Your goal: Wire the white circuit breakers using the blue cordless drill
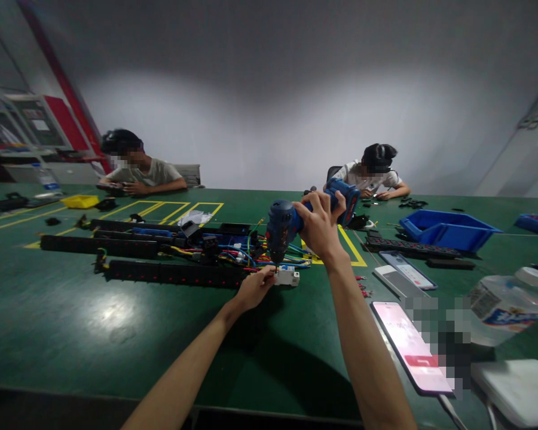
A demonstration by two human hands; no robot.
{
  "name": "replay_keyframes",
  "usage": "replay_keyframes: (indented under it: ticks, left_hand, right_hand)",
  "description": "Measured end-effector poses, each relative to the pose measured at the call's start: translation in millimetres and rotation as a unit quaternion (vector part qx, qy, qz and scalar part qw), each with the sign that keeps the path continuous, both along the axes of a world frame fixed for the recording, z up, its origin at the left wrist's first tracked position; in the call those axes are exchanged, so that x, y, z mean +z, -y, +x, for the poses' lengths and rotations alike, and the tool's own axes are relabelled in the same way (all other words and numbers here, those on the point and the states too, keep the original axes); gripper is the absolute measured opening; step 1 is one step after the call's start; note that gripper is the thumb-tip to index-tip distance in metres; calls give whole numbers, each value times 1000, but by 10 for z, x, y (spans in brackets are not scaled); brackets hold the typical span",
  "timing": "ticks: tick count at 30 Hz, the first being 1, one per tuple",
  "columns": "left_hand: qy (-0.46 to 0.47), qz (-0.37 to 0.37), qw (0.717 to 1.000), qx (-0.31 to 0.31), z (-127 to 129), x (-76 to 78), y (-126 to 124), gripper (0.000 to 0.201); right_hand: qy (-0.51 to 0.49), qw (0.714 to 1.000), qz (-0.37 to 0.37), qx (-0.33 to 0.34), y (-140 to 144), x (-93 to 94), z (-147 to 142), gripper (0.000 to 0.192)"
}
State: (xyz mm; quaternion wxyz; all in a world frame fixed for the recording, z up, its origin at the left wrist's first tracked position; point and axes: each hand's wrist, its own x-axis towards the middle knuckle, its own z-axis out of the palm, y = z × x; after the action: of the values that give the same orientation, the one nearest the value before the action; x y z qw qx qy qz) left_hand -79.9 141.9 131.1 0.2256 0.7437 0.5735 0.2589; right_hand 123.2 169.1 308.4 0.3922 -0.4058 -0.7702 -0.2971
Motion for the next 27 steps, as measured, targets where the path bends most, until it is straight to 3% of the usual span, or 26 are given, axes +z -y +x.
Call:
replay_keyframes:
  ticks: [19,27]
  left_hand:
    - [8,-17,1000,11,17,25,21,35]
    - [15,-4,1000,4,8,0,19,34]
  right_hand:
    - [-4,1000,-2,-1,-20,-11,18,47]
    - [-8,1000,0,-1,-19,-8,11,37]
